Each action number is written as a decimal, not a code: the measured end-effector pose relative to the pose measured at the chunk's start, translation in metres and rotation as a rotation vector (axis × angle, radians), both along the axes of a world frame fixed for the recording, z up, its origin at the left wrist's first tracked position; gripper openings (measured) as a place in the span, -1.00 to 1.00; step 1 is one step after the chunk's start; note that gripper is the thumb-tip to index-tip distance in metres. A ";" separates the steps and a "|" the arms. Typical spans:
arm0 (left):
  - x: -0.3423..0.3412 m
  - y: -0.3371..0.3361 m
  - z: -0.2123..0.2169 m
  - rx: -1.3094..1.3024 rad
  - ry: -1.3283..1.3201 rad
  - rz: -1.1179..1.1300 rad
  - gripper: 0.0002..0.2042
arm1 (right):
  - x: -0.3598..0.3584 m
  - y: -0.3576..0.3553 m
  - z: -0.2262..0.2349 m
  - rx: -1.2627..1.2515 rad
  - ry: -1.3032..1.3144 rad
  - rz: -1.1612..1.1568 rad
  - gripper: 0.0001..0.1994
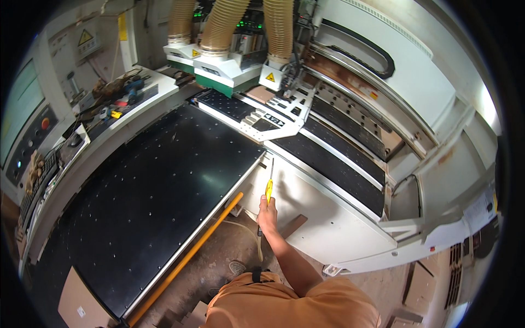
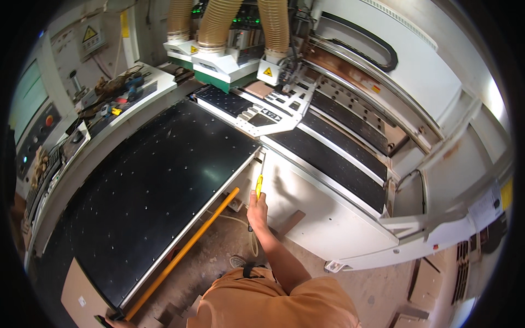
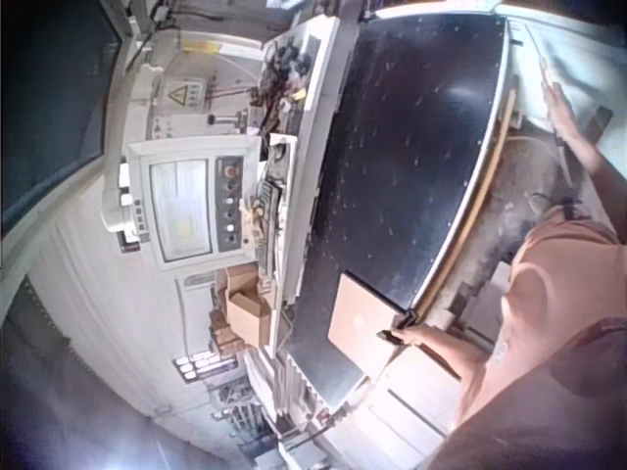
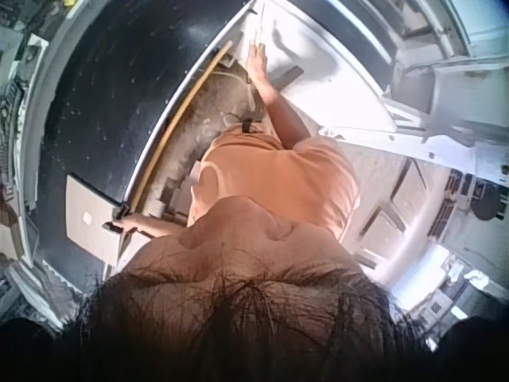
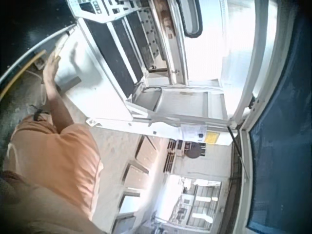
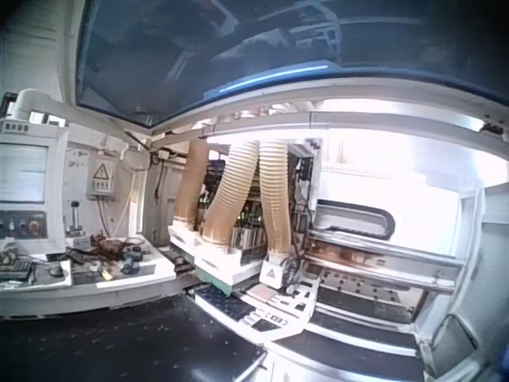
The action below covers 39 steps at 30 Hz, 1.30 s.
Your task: The person repeatedly picks up flat wooden panels from the floor, scans their labels with a handheld barcode scanner, and places them on a conveyor belt. They also use a yellow air gun to blow dust off the panels and the conveyor surface before stacking the scanned panels on the belt.
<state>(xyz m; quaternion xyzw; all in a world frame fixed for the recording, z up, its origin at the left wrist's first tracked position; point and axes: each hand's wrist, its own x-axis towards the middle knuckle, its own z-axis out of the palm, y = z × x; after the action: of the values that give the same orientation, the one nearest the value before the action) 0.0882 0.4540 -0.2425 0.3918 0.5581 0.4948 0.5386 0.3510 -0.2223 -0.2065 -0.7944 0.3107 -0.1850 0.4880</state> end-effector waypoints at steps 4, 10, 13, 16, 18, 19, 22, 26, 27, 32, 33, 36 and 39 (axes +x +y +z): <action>0.018 -0.020 0.011 -0.003 -0.013 -0.014 -0.63 | -0.026 -0.028 -0.010 -0.010 0.015 -0.197 -0.55; 0.022 -0.034 0.029 -0.010 -0.030 -0.023 -0.62 | -0.063 -0.069 0.026 0.231 -0.147 -0.596 -0.47; 0.003 -0.025 0.027 -0.014 -0.083 0.012 -0.60 | -0.065 -0.073 0.041 0.320 -0.295 -0.660 -0.44; -0.017 -0.005 0.014 0.101 0.060 -0.042 -0.67 | -0.058 -0.045 0.046 0.474 -0.326 -0.341 -0.56; -0.026 0.012 0.005 0.050 0.424 -0.026 -0.59 | -0.050 -0.010 0.048 0.507 -0.121 0.012 -0.52; -0.032 0.017 0.001 -0.128 0.417 0.030 -0.53 | -0.044 0.014 0.049 0.461 0.062 0.154 -0.46; -0.031 0.026 -0.007 0.022 -0.045 0.052 -0.52 | -0.035 0.084 0.052 0.535 0.434 0.681 -0.38; -0.025 0.021 -0.002 0.031 -0.091 0.087 -0.62 | -0.025 0.164 0.060 0.646 0.651 1.198 -0.48; -0.023 0.018 0.001 0.029 -0.116 0.075 -0.64 | -0.023 0.179 0.065 0.614 0.730 1.317 -0.43; -0.019 0.011 0.028 -0.023 -0.066 -0.003 -0.67 | -0.020 0.236 0.101 0.718 0.960 1.715 -0.41; -0.019 0.011 0.034 -0.023 -0.081 -0.018 -0.71 | -0.016 0.242 0.109 0.769 0.952 1.801 -0.42; -0.016 0.008 0.045 -0.099 -0.103 -0.001 -0.76 | 0.003 0.249 0.126 0.816 0.932 2.045 -0.44; -0.008 0.004 0.053 -0.077 -0.164 0.032 -0.76 | 0.027 0.247 0.133 0.822 0.882 2.164 -0.42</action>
<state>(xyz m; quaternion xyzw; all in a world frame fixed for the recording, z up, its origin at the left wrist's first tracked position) 0.0806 0.4580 -0.1900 0.3200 0.5370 0.5120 0.5892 0.3776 0.0244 -0.0735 -0.4251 -0.3323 0.7074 0.4565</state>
